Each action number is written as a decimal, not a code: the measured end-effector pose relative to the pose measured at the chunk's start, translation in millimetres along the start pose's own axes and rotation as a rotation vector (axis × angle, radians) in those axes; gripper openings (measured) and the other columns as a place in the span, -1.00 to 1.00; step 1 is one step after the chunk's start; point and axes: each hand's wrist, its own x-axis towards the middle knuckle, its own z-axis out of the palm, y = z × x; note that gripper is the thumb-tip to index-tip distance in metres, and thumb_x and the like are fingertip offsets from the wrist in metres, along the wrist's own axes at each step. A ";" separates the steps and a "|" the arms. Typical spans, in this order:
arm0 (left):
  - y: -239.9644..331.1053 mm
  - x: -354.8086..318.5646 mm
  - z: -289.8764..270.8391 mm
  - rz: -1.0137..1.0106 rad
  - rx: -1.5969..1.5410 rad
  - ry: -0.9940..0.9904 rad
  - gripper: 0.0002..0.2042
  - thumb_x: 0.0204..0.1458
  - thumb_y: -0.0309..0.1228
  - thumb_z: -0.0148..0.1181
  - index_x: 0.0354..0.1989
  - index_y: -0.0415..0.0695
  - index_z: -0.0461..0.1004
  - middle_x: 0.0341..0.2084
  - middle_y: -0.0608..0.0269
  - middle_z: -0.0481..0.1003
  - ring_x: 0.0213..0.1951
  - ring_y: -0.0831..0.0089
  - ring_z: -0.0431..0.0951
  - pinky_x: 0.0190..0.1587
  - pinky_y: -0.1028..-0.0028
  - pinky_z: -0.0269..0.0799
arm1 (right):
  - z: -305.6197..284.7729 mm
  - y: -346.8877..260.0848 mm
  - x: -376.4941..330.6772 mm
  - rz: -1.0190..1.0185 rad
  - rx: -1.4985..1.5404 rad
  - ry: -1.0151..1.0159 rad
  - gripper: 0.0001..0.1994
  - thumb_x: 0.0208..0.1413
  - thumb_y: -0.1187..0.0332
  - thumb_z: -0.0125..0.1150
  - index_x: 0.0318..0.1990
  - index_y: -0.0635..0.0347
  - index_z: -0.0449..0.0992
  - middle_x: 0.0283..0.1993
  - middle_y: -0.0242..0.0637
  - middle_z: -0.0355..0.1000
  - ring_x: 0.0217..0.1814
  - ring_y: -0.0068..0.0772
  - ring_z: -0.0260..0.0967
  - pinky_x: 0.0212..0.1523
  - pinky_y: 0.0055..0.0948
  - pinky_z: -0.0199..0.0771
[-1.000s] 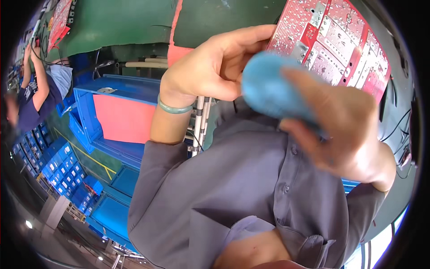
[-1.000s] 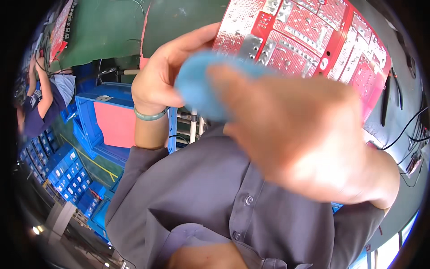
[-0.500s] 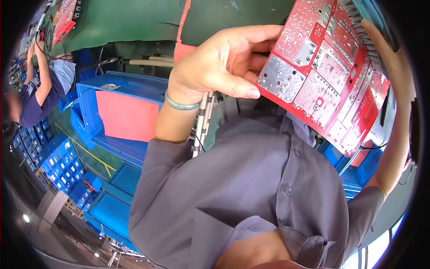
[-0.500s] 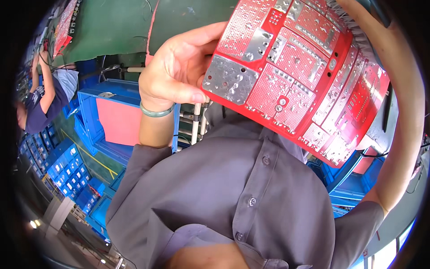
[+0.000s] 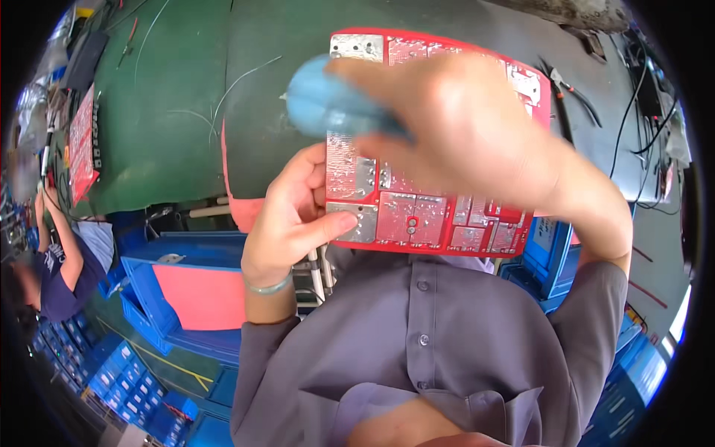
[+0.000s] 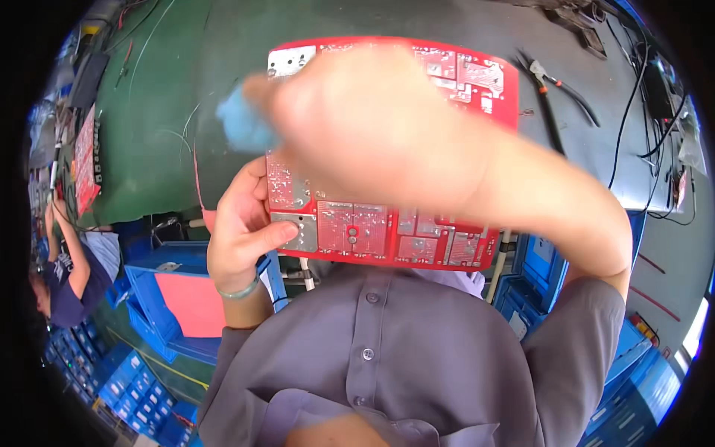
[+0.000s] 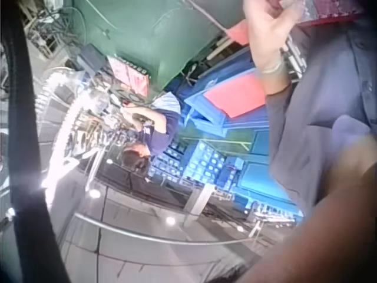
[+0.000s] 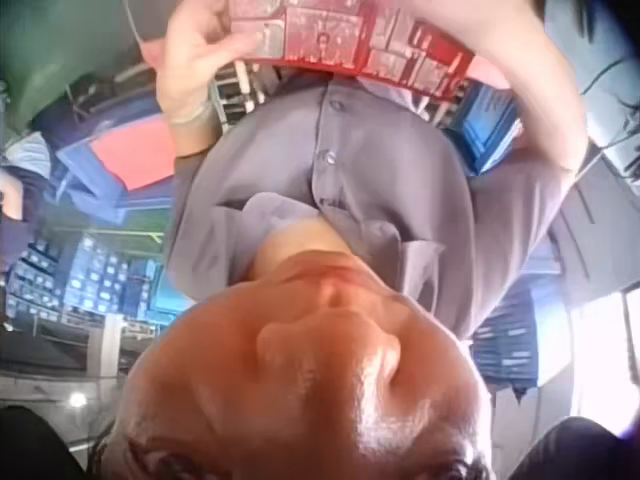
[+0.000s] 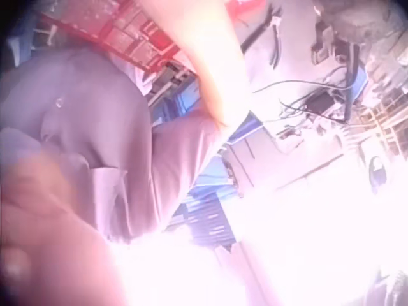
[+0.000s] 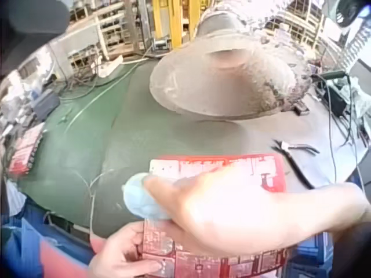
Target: Assembling, cleaning, and soldering components onto a printed circuit board at an industrial workstation.
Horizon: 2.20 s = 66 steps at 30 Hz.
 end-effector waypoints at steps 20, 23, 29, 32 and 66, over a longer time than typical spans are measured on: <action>4.6 8.0 3.3 -0.027 -0.003 -0.009 -0.33 -0.21 -0.75 0.08 0.16 -0.43 -0.02 0.00 0.06 0.30 0.00 0.43 0.34 0.02 0.48 0.24 | -26.8 43.2 14.1 0.041 0.131 0.006 -0.51 -0.31 0.44 0.28 -0.08 0.20 0.39 -0.38 -0.04 0.42 -0.38 -0.07 0.39 -0.36 -0.34 0.38; 8.7 5.3 6.0 -0.050 0.007 -0.018 -0.35 -0.18 -0.77 0.06 0.17 -0.41 -0.03 0.00 0.08 0.30 0.00 0.44 0.33 0.01 0.50 0.25 | -60.1 72.2 -63.0 0.344 0.140 0.009 -0.43 -0.27 0.47 0.28 0.02 0.32 0.29 -0.18 -0.10 0.43 -0.15 -0.42 0.40 -0.09 -0.44 0.34; 9.6 -1.3 5.2 -0.113 0.050 -0.014 -0.35 -0.16 -0.80 0.02 0.19 -0.35 -0.03 -0.03 0.12 0.33 -0.05 0.52 0.36 -0.09 0.58 0.32 | -93.8 91.0 -186.1 0.615 -0.084 0.185 -0.46 -0.14 0.41 0.25 0.09 0.20 0.29 -0.16 -0.18 0.42 -0.16 -0.46 0.38 -0.12 -0.47 0.36; 4.8 0.7 -3.1 -0.104 -0.007 -0.053 -0.36 -0.14 -0.79 0.01 0.19 -0.34 -0.02 -0.02 0.13 0.32 -0.06 0.53 0.35 -0.10 0.59 0.32 | -98.5 91.1 -200.3 0.805 -0.189 0.219 -0.48 -0.05 0.36 0.19 0.13 0.16 0.24 -0.04 -0.19 0.34 -0.09 -0.42 0.34 -0.01 -0.48 0.29; 0.3 -5.4 1.7 -0.050 0.106 0.026 -0.39 -0.19 -0.76 0.10 0.13 -0.38 0.08 -0.19 0.07 0.43 -0.19 0.46 0.45 -0.27 0.57 0.45 | -44.0 164.3 -191.8 0.477 -0.336 0.071 -0.11 -0.27 -0.31 0.09 0.19 0.07 0.13 0.21 -0.09 0.06 0.26 -0.07 0.00 0.21 -0.16 0.00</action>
